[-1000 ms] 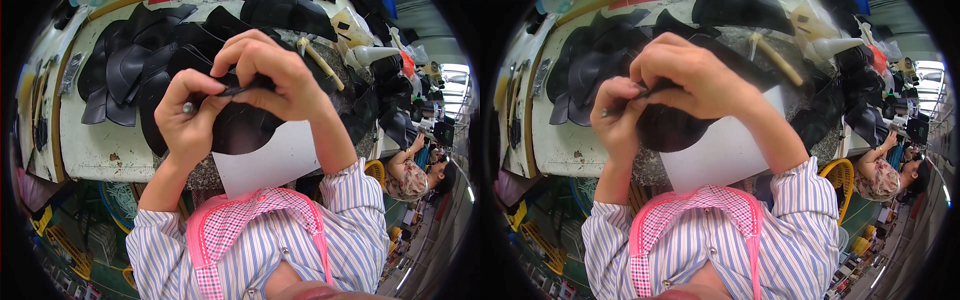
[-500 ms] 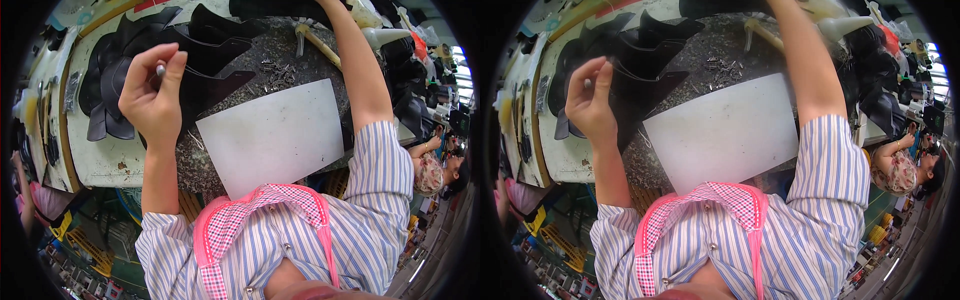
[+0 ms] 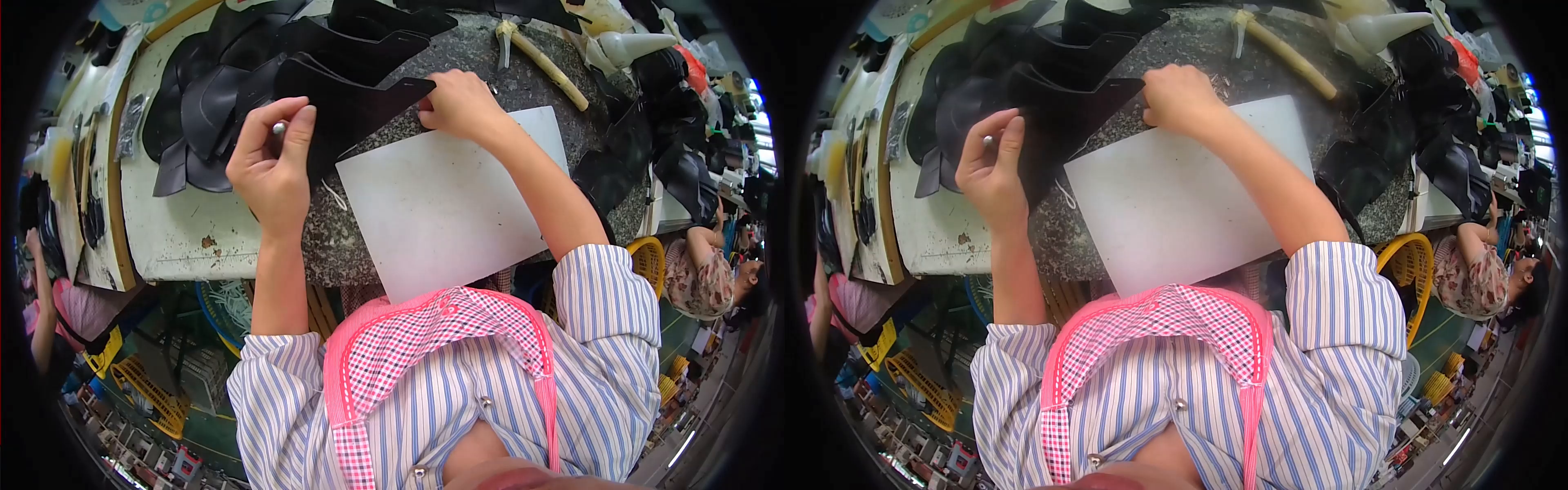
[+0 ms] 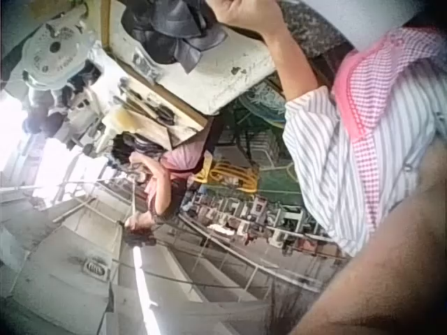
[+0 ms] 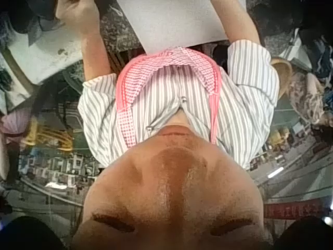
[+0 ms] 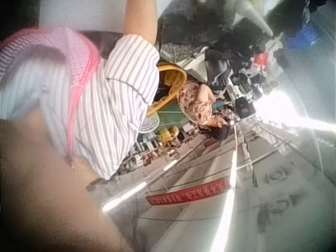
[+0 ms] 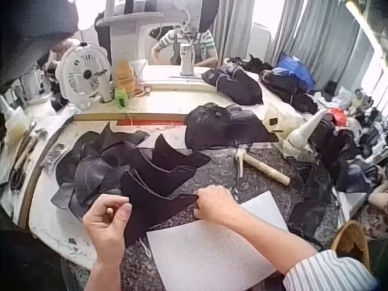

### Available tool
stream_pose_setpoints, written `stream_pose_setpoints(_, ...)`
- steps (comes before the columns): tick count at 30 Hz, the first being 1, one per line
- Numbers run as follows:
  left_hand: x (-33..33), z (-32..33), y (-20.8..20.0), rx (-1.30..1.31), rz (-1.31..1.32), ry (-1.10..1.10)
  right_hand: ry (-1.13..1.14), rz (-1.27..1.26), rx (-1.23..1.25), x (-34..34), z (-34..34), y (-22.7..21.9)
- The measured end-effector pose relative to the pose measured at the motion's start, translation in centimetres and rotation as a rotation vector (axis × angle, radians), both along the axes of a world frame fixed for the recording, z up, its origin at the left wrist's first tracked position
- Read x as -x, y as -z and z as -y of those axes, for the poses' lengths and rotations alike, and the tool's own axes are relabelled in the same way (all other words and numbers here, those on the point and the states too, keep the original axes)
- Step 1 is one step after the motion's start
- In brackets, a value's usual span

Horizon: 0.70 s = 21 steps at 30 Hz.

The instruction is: The worker is punching holes and installing metal eyelets into leather shoe upper components at a factory workbench.

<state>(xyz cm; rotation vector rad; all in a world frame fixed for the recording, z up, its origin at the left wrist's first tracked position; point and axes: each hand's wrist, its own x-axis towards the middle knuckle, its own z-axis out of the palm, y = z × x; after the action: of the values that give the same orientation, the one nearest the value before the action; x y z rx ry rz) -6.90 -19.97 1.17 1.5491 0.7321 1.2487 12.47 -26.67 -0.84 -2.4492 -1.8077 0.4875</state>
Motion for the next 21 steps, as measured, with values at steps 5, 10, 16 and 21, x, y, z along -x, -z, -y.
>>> stream_pose_setpoints(5,1.1,1.4,0.0,-0.013,-0.008,0.045,-0.051,0.016,-0.122,0.1,-0.4,0.1)
stream_pose_setpoints(10,1.8,2.1,0.2,0.020,-0.003,0.056,-0.103,-0.063,0.060,0.2,-1.0,-0.7)
stream_pose_setpoints(16,1.5,2.7,0.0,0.020,-0.001,0.092,-0.211,0.072,-0.330,-1.8,-1.4,2.0)
stream_pose_setpoints(21,1.0,3.1,0.3,0.108,-0.007,0.158,-0.202,-0.032,-0.311,-1.7,-1.8,1.9)
